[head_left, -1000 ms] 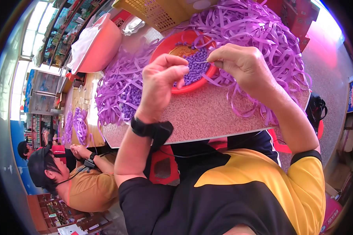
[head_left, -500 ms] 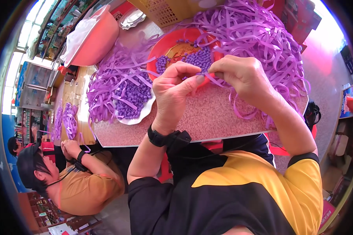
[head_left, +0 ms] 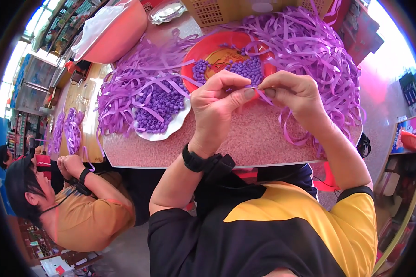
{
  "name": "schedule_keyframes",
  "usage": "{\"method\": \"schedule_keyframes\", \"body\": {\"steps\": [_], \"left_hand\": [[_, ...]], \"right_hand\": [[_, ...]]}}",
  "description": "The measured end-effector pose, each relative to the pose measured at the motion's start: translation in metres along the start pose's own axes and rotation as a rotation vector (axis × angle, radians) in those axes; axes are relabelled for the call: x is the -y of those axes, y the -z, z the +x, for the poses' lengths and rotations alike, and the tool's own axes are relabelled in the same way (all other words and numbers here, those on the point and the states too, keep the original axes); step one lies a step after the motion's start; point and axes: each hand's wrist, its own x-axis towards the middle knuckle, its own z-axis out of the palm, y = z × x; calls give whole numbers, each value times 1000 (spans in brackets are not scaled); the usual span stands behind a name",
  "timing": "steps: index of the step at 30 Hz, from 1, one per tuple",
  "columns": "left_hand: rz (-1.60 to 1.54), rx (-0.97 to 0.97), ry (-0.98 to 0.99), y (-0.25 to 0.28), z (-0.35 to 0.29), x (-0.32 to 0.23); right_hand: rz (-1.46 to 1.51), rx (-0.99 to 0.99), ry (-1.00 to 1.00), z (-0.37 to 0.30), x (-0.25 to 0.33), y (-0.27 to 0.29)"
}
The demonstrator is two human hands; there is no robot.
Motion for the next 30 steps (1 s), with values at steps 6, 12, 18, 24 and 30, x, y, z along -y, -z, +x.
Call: {"method": "schedule_keyframes", "body": {"steps": [6,12,18,24,30], "left_hand": [[-35,9,17,0,0,0],[38,77,7,6,1,2],[36,89,-1,-4,2,11],[567,-24,-4,16,-2,-11],[1436,-51,-330,109,-12,-43]], "right_hand": [[51,21,25,3,-3,1],[68,28,21,3,-1,-6],[104,-6,29,0,-3,-6],[3,-80,32,3,-9,1],[-35,-62,9,0,-8,5]]}}
